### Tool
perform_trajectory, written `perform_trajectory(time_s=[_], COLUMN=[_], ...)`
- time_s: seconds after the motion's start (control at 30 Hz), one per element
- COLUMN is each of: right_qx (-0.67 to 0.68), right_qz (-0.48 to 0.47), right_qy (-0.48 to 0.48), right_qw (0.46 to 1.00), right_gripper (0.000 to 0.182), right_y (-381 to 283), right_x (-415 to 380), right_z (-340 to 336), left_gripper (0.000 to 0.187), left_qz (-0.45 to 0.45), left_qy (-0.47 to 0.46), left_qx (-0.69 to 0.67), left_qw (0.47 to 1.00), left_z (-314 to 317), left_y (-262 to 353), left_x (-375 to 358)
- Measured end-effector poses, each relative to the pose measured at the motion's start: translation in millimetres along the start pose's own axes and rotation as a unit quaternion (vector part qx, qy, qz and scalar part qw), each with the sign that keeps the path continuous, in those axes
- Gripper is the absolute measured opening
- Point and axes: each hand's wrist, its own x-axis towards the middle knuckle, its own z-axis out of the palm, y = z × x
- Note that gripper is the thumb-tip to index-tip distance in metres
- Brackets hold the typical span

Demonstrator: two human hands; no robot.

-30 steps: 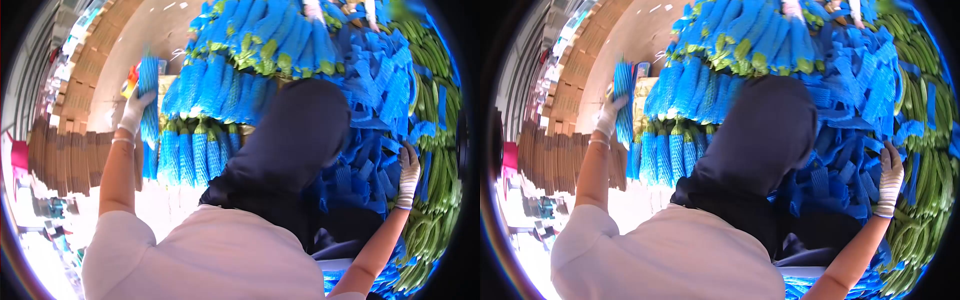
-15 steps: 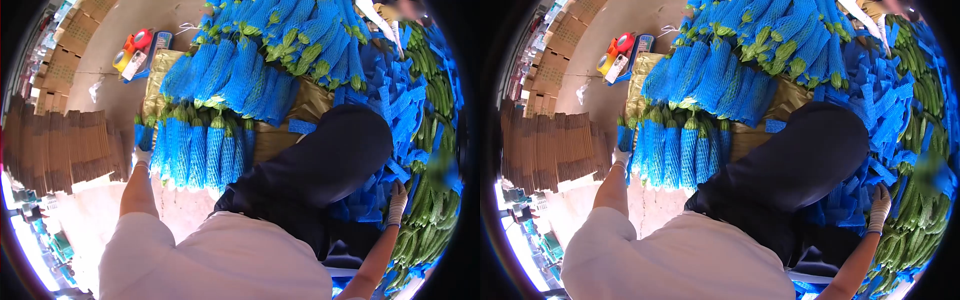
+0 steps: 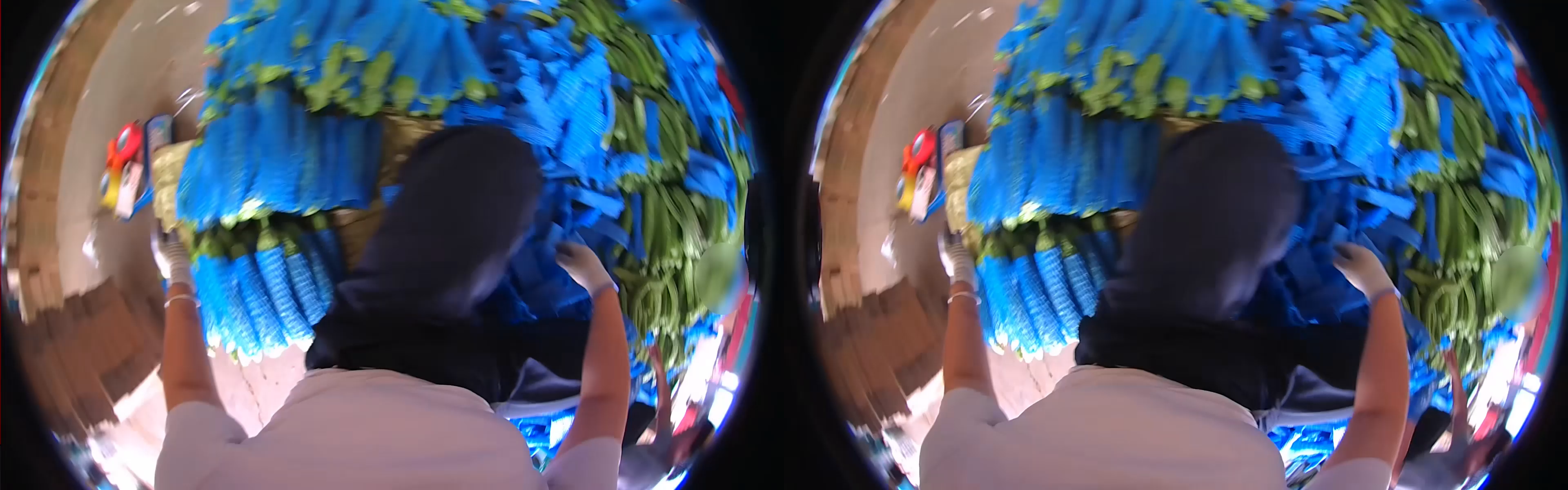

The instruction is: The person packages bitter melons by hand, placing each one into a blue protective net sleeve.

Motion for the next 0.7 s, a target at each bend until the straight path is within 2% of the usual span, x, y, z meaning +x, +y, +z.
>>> perform_trajectory(time_s=[0.03,0.1,0.13,0.17,0.2,0.23,0.27,0.3,0.33,0.37,0.4,0.43,0.5,0.57,0.63,0.7], right_qx=[0.006,-0.06,-0.044,-0.045,-0.075,-0.132,-0.128,-0.125,-0.086,-0.046,-0.003,-0.023,-0.097,-0.135,-0.061,0.051], right_qz=[-0.006,0.082,0.131,0.155,0.171,0.146,0.143,0.137,0.136,0.135,0.089,0.069,0.127,0.162,0.068,-0.001], right_qy=[0.005,0.048,0.018,-0.011,-0.044,-0.054,-0.045,-0.037,-0.059,-0.082,-0.065,0.003,0.127,-0.123,-0.054,0.056], right_qw=[1.0,0.994,0.99,0.987,0.981,0.979,0.98,0.982,0.985,0.986,0.994,0.997,0.979,0.97,0.994,0.997], right_gripper=[0.051,0.086,0.088,0.081,0.059,0.038,0.033,0.03,0.03,0.03,0.031,0.031,0.03,0.041,0.04,0.037], right_y=[1,-20,-31,-38,-40,-23,-22,-22,-24,-23,-10,-6,-6,13,12,6], right_x=[6,12,12,11,16,33,32,30,24,17,11,0,-20,-7,-32,-51], right_z=[5,19,26,32,41,61,59,54,39,23,16,12,19,17,-1,-33], left_gripper=[0.043,0.042,0.04,0.039,0.034,0.033,0.032,0.03,0.029,0.029,0.03,0.029,0.028,0.028,0.028,0.024], left_qz=[0.114,0.215,0.205,0.186,0.203,0.278,0.351,0.338,0.344,0.312,0.299,0.294,0.299,0.371,0.398,0.313], left_qy=[0.004,-0.065,-0.104,-0.17,-0.221,-0.28,-0.334,-0.376,-0.438,-0.5,-0.569,-0.63,-0.721,-0.744,-0.75,-0.807], left_qx=[0.239,0.231,0.083,-0.023,-0.039,-0.04,-0.038,-0.074,-0.095,-0.12,-0.117,-0.133,-0.11,-0.077,-0.099,-0.043], left_qw=[0.964,0.947,0.97,0.967,0.953,0.918,0.874,0.86,0.825,0.799,0.757,0.706,0.615,0.55,0.519,0.499], left_z=[63,153,204,240,271,302,331,359,382,403,422,443,471,495,516,527], left_y=[85,193,249,286,320,345,371,402,422,439,450,454,462,468,456,450], left_x=[-10,-11,-42,-60,-80,-97,-118,-152,-177,-204,-229,-254,-297,-331,-354,-365])
